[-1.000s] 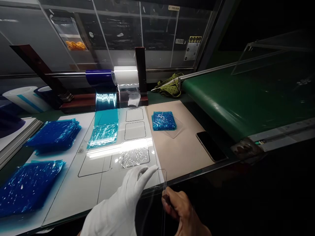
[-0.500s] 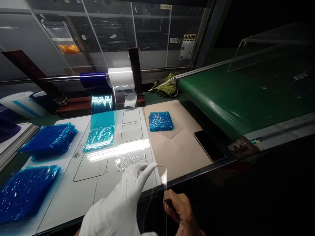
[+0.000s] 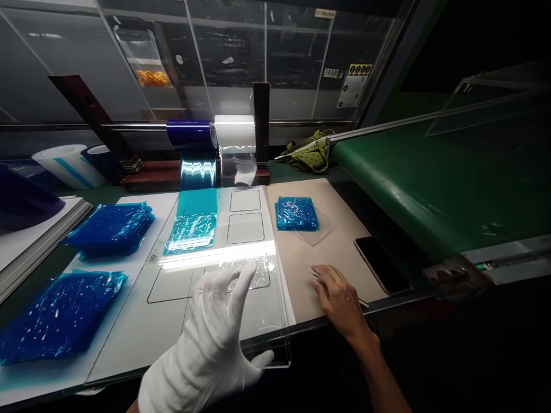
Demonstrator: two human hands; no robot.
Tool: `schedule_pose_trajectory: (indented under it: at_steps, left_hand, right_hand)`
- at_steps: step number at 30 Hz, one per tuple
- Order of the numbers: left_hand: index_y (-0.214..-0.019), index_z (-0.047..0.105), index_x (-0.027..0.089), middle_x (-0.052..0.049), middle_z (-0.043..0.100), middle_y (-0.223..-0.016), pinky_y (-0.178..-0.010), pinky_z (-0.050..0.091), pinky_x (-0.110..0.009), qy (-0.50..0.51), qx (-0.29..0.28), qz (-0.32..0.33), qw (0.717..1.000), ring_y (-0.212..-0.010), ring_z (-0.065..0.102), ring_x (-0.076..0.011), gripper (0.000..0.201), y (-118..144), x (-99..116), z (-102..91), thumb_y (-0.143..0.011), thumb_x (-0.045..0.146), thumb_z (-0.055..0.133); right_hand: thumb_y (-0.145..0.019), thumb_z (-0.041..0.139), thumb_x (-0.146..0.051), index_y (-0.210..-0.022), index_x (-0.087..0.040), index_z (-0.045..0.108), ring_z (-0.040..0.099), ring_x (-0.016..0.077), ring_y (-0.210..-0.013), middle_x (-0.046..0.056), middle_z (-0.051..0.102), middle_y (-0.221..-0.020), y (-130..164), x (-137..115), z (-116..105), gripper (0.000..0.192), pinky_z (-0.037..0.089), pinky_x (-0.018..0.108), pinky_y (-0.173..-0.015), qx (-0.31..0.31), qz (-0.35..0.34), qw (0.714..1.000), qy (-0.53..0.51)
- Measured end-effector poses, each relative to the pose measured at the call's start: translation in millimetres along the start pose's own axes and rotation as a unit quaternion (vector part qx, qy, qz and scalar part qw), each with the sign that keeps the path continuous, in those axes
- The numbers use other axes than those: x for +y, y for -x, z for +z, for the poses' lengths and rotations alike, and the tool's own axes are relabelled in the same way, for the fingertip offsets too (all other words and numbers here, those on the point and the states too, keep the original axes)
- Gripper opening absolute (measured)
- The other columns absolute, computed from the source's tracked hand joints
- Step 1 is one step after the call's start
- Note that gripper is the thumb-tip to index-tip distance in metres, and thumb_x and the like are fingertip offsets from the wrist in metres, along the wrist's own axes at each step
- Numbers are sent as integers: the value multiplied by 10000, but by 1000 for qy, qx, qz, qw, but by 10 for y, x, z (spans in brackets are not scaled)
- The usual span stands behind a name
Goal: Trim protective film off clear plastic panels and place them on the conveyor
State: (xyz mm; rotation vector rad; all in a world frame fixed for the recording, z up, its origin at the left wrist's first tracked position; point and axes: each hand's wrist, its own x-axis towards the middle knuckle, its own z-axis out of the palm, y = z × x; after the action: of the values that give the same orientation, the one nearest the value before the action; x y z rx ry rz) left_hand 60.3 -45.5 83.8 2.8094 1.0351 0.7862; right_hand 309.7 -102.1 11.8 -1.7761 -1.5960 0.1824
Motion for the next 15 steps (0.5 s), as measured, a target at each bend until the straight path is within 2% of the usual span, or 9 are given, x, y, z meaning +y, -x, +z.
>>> schedule_pose_trajectory:
  at_steps: [2, 3, 7, 10, 15]
  left_hand:
    - [-1441, 257, 69, -214, 424, -1255, -981, 366, -544, 3, 6, -9, 1000, -1161, 426, -364, 1048, 16, -1, 11, -535, 370, 691]
    - [-1443, 255, 69, -214, 422, -1256, -991, 359, -552, 3, 3, -12, 1000, -1164, 425, -366, 1043, 20, 4, 11, -547, 376, 693]
    - [-1455, 240, 77, -210, 413, -1261, -978, 389, -530, 8, -15, -15, 1000, -1156, 426, -355, 1028, 9, 42, -5, -591, 391, 700]
    - [-1456, 246, 92, -205, 429, -1250, -949, 418, -511, 4, -11, -17, 1000, -1141, 438, -356, 1020, 1, 77, -15, -591, 371, 708]
    - [-1461, 246, 102, -215, 431, -1283, -979, 398, -534, -6, -2, -20, 1000, -1175, 430, -369, 1018, 13, 104, -27, -597, 358, 720]
  right_hand:
    - [-922, 520, -191, -1065, -219, 633, 591, 221, -1018, 71, 639, -1050, 28, -167, -36, 184, 473, 362, -856, 15, -15, 998, -61]
    - [-914, 548, -194, -1034, -234, 643, 594, 195, -976, 50, 630, -1011, 60, -284, -71, 158, 476, 334, -839, 22, -21, 993, -112]
    - [-860, 653, -213, -884, -262, 664, 519, 120, -691, -18, 533, -802, 174, -699, -199, 55, 433, 253, -626, 3, -8, 957, -291]
    - [-869, 641, -242, -852, -251, 672, 503, 126, -684, -16, 523, -769, 174, -797, -206, 36, 397, 253, -589, -20, 26, 941, -337]
    - [-924, 549, -284, -799, -220, 648, 511, 133, -702, -9, 518, -752, 174, -819, -150, 172, 386, 265, -615, -38, 43, 933, -355]
